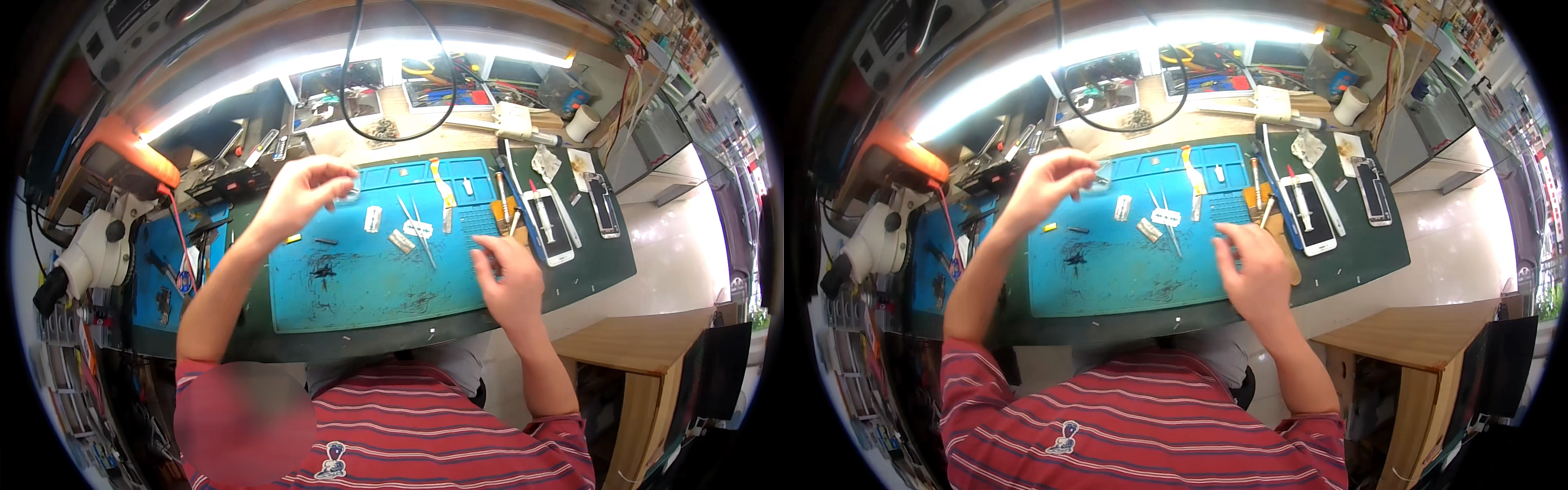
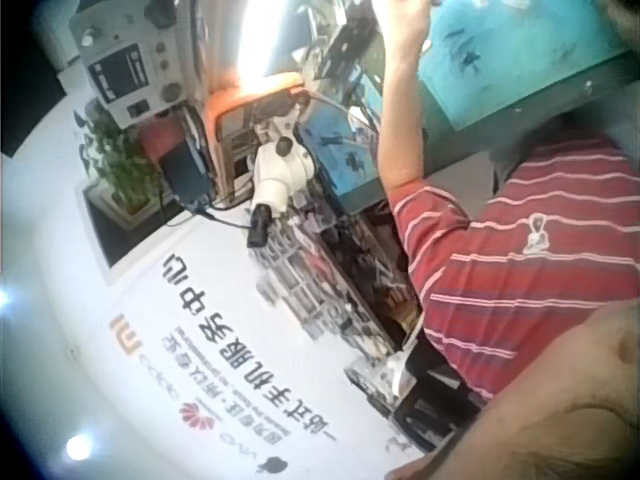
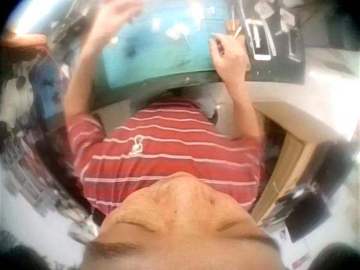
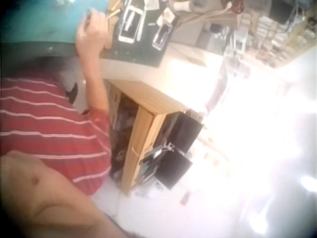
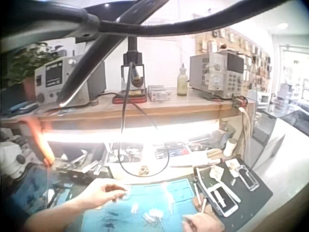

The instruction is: The person retrieves a plastic bag from a glass display counter and moves to a workbench. They use scissors to open the bag and remove a small component. The person then uses tweezers to manipulate the component and a cotton swab to clean it on a blue mat.

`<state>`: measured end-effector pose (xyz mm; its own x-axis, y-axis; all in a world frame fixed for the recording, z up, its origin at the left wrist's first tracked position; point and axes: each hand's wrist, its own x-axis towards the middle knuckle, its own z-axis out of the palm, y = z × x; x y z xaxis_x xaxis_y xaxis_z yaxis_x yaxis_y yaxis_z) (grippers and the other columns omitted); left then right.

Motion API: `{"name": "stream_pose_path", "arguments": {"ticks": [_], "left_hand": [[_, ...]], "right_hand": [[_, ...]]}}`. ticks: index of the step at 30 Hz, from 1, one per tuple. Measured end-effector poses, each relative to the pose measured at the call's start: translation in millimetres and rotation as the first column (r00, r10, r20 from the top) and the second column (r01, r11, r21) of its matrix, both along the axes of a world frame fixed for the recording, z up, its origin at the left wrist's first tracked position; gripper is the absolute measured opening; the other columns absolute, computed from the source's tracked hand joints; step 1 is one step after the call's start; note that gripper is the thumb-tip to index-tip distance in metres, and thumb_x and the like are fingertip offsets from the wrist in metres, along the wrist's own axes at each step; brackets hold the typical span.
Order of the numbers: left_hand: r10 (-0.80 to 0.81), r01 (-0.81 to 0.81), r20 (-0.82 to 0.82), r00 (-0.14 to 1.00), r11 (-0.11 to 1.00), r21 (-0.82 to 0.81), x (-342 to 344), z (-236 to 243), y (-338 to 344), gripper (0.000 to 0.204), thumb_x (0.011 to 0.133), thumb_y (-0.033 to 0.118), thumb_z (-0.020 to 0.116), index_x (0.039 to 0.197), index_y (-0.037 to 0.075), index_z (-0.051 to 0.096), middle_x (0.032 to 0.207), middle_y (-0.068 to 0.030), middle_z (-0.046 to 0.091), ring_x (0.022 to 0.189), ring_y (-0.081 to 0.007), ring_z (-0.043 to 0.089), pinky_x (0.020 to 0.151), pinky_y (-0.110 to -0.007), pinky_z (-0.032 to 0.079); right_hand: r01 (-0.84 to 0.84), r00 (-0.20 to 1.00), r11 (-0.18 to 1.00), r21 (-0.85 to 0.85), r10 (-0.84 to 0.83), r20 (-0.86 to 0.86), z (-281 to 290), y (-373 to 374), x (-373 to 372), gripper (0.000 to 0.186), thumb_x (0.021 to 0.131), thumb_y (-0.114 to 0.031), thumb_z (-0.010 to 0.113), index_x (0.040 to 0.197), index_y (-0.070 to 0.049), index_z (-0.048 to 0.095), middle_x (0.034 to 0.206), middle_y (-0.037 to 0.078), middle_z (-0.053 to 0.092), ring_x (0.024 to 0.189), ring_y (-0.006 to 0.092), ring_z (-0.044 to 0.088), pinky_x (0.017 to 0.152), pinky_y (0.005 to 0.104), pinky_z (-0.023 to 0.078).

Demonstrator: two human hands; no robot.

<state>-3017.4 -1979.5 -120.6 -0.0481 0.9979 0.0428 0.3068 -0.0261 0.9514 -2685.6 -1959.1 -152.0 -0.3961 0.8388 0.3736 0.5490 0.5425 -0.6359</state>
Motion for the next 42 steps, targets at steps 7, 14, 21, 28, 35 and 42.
{"name": "stream_pose_path", "arguments": {"ticks": [7, 14, 21, 28, 35, 42], "left_hand": [[0.109, 0.003, 0.484, 0.868, 0.974, -0.225, 23.4, -29.6, -63.6, 0.028, 0.093, 0.012, 0.071, 0.119, 0.004, 0.064, 0.109, -0.005, 0.067, 0.098, -0.0112, 0.061, 0.08, -0.025, 0.049], [0.17, 0.066, 0.756, 0.632, 0.96, -0.271, 25.6, -28.8, -80.7, 0.024, 0.096, 0.011, 0.067, 0.118, 0.005, 0.061, 0.11, -0.0056, 0.066, 0.099, -0.013, 0.064, 0.077, -0.024, 0.051], [0.256, 0.21, 0.949, 0.185, 0.933, -0.292, 21.6, -33.4, -81.6, 0.027, 0.102, 0.013, 0.058, 0.126, 0.003, 0.053, 0.105, -0.0033, 0.061, 0.085, -0.0085, 0.06, 0.062, -0.018, 0.051], [0.327, 0.131, 0.923, 0.204, 0.925, -0.357, 21.7, -34.4, -77.5, 0.038, 0.104, 0.018, 0.055, 0.136, 0.001, 0.044, 0.103, -0.0036, 0.06, 0.084, -0.0087, 0.058, 0.061, -0.018, 0.051], [0.346, 0.088, 0.914, 0.214, 0.925, -0.37, 23.1, -35.4, -75.3, 0.035, 0.103, 0.02, 0.056, 0.132, 0.002, 0.048, 0.102, -0.0033, 0.061, 0.087, -0.0094, 0.062, 0.066, -0.018, 0.054], [0.347, 0.062, 0.917, 0.197, 0.929, -0.365, 19.7, -41.1, -77.3, 0.028, 0.102, 0.019, 0.058, 0.124, 0.002, 0.054, 0.102, -0.0032, 0.062, 0.09, -0.0103, 0.063, 0.068, -0.019, 0.055]], "right_hand": [[-0.171, 0.939, 0.95, 0.26, 0.076, 0.336, -18.9, 16.0, -84.6, 0.034, 0.084, -0.013, 0.071, 0.116, -0.009, 0.063, 0.093, 0.009, 0.062, 0.084, 0.0246, 0.064, 0.072, 0.0357, 0.055], [-0.119, 0.96, 0.985, 0.127, 0.082, 0.267, -19.7, 22.8, -90.2, 0.03, 0.082, -0.009, 0.067, 0.112, -0.009, 0.067, 0.092, 0.011, 0.062, 0.082, 0.0273, 0.065, 0.069, 0.0364, 0.055], [-0.438, 0.869, 0.659, -0.611, 0.136, -0.476, -17.8, 40.8, -77.9, 0.025, 0.091, -0.004, 0.052, 0.105, -0.003, 0.072, 0.074, -0.007, 0.054, 0.06, 0.0029, 0.043, 0.055, 0.0194, 0.036], [-0.538, 0.769, 0.56, -0.63, 0.02, -0.639, -16.6, 45.2, -76.2, 0.029, 0.092, -0.004, 0.046, 0.108, -0.003, 0.07, 0.088, -0.002, 0.058, 0.066, 0.0035, 0.047, 0.056, 0.019, 0.038], [-0.535, 0.789, 0.54, -0.649, 0.044, -0.613, -16.0, 45.1, -74.6, 0.032, 0.089, 0.001, 0.044, 0.111, -0.006, 0.066, 0.097, -0.001, 0.058, 0.075, 0.004, 0.054, 0.062, 0.0188, 0.042], [-0.523, 0.796, 0.552, -0.649, 0.044, -0.604, -16.7, 45.6, -75.0, 0.031, 0.088, 0.001, 0.044, 0.109, -0.007, 0.066, 0.097, -0.001, 0.058, 0.075, 0.0037, 0.054, 0.062, 0.0181, 0.041]]}}
